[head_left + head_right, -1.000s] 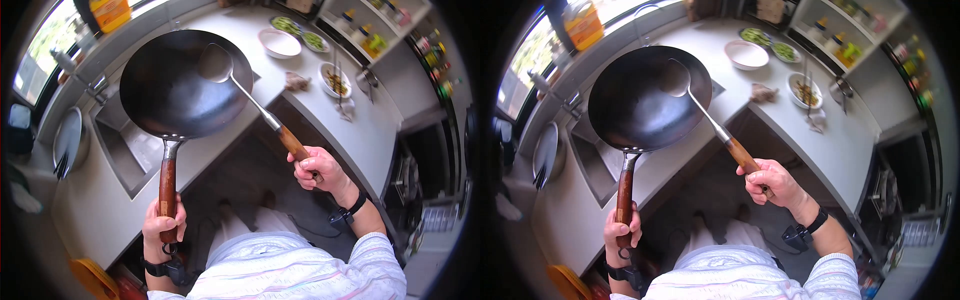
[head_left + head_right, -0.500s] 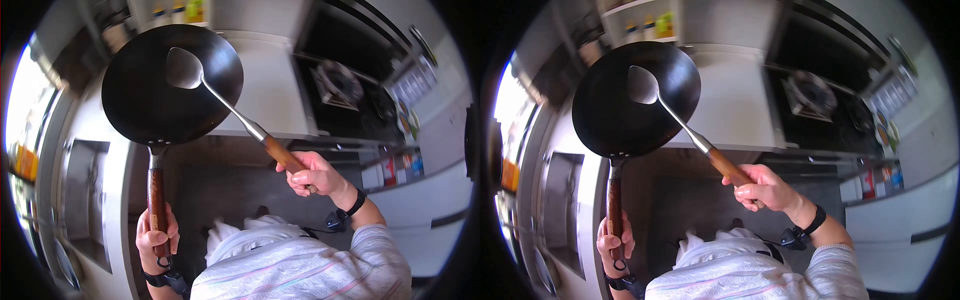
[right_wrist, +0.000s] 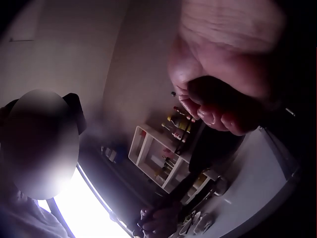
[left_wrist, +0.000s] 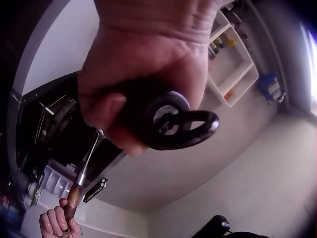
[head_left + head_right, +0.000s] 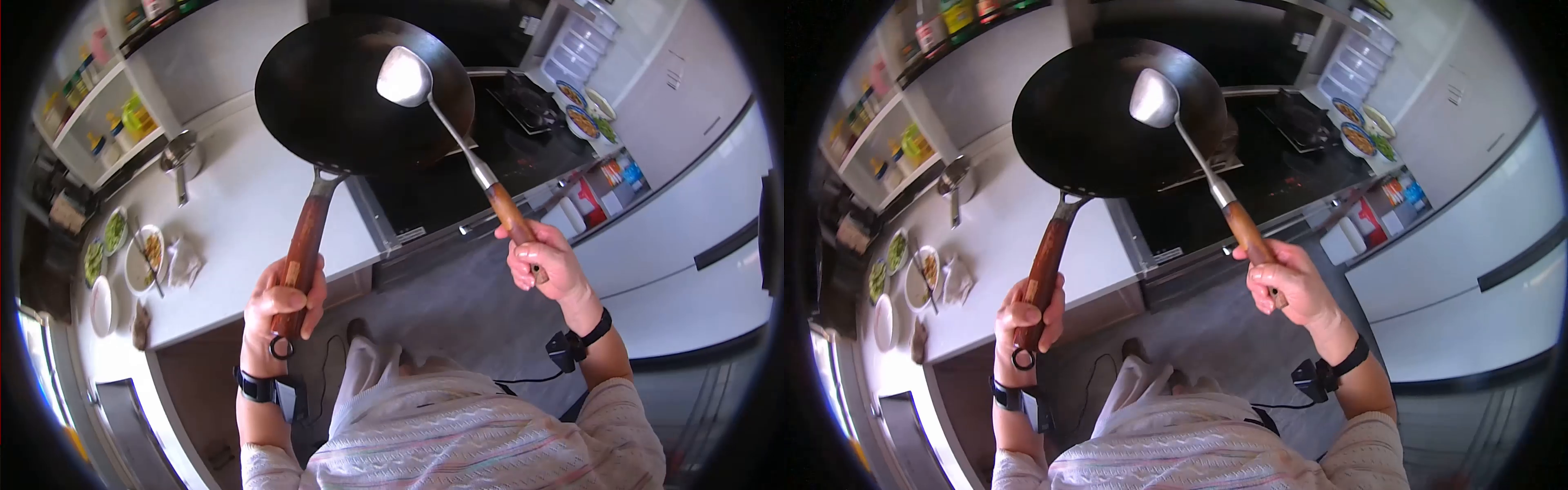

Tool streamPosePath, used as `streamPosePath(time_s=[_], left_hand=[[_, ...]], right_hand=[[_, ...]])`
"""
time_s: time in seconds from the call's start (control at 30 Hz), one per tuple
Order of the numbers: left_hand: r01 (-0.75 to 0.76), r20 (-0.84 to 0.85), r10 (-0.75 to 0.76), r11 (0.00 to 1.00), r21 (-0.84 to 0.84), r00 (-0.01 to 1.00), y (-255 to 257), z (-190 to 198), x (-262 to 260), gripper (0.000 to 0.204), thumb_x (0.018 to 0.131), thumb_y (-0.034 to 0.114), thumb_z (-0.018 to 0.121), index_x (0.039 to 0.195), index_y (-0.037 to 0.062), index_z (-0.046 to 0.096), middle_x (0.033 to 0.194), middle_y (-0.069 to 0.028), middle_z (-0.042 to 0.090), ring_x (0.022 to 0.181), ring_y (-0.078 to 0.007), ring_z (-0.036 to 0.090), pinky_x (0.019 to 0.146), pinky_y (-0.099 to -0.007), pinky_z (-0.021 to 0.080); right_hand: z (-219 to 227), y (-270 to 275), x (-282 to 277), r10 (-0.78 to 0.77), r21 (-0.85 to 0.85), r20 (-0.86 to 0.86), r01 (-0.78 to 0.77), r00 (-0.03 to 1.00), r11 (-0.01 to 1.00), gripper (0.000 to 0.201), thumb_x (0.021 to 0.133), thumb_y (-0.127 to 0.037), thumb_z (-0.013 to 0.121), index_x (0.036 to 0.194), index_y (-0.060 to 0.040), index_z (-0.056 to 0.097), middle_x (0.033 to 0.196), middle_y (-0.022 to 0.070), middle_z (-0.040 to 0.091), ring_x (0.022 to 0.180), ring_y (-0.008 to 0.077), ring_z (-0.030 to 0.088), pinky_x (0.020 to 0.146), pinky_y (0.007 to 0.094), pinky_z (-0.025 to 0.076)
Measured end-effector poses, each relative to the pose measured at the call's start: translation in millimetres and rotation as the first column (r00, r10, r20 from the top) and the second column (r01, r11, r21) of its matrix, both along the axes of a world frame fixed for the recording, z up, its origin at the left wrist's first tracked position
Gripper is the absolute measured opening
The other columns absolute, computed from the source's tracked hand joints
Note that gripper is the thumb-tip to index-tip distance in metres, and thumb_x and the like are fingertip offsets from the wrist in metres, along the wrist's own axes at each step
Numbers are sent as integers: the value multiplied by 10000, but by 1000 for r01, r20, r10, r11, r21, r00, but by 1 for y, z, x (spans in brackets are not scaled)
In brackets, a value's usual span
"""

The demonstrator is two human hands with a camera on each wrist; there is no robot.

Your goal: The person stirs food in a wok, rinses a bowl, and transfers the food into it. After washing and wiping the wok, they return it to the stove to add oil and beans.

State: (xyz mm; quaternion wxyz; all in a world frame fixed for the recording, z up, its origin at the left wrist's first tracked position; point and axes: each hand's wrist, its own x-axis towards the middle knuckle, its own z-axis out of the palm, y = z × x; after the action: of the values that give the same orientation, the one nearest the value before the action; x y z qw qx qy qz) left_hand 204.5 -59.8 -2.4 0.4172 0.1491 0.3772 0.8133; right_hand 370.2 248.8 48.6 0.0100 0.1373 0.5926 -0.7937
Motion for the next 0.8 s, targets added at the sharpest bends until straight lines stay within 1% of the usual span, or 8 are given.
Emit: streamPosePath(time_s=[0.13, 0.2, 0.33, 0.37, 0.43, 0.6, 0.67, 0.8], left_hand=[[110, 44, -110, 994, -15, 993, 46, -10, -60, 543, 584, 147, 603, 1039, -93, 426, 611, -106, 480, 313, -176, 415, 297, -260, 361], [176, 39, -176, 984, 8, 984, 64, -18, -88, 531, 587, 141, 596, 1034, -92, 428, 618, -104, 483, 313, -174, 415, 299, -261, 371], [288, 89, -290, 957, 34, 953, 88, -25, -137, 487, 595, 105, 572, 1019, -93, 438, 635, -107, 494, 330, -177, 432, 323, -254, 389], [315, 115, -320, 947, 56, 940, 93, -28, -147, 459, 600, 79, 559, 1010, -93, 445, 645, -113, 502, 347, -186, 448, 342, -254, 397], [345, 145, -349, 937, 58, 926, 101, -31, -161, 465, 598, 88, 562, 1011, -90, 445, 644, -111, 500, 347, -184, 452, 343, -253, 397], [398, 166, -399, 917, 40, 902, 113, -38, -190, 492, 590, 126, 572, 1013, -90, 441, 637, -106, 493, 339, -177, 444, 332, -252, 388], [412, 183, -414, 910, 53, 892, 111, -36, -197, 516, 598, 111, 563, 1032, -125, 412, 619, -118, 470, 303, -188, 422, 298, -251, 395], [458, 219, -467, 884, 94, 857, 110, -31, -217, 539, 612, 91, 550, 1054, -161, 372, 607, -160, 475, 307, -213, 446, 281, -261, 404]], right_hand=[[5, 33, -25, -121, 53, -3, 121, 993, 991, 293, 808, -80, 497, 1073, 45, 512, 575, 34, 472, 435, 98, 451, 410, 227, 367], [8, 41, -39, -191, 86, 50, 186, 980, 979, 296, 810, -64, 484, 1086, 37, 518, 573, 25, 461, 433, 99, 447, 414, 229, 365], [2, 52, -63, -258, 80, 60, 253, 964, 964, 301, 812, -55, 472, 1096, 31, 521, 575, 19, 449, 431, 103, 440, 417, 236, 358], [2, 52, -69, -284, 79, 90, 278, 954, 957, 303, 811, -57, 471, 1096, 32, 520, 577, 19, 446, 430, 104, 436, 418, 238, 353], [4, 57, -78, -315, 81, 139, 307, 939, 948, 305, 810, -58, 470, 1096, 33, 520, 578, 19, 443, 430, 106, 433, 419, 240, 348], [4, 67, -96, -346, 76, 193, 337, 918, 938, 319, 795, -71, 478, 1093, 39, 515, 581, 23, 445, 429, 111, 427, 424, 244, 339], [1, 77, -101, -334, 47, 217, 332, 917, 942, 320, 794, -73, 478, 1092, 40, 514, 581, 23, 446, 428, 110, 426, 422, 244, 338], [12, 108, -111, -286, 37, 277, 287, 917, 957, 323, 794, -77, 478, 1094, 40, 511, 581, 24, 449, 422, 110, 421, 415, 244, 331]])
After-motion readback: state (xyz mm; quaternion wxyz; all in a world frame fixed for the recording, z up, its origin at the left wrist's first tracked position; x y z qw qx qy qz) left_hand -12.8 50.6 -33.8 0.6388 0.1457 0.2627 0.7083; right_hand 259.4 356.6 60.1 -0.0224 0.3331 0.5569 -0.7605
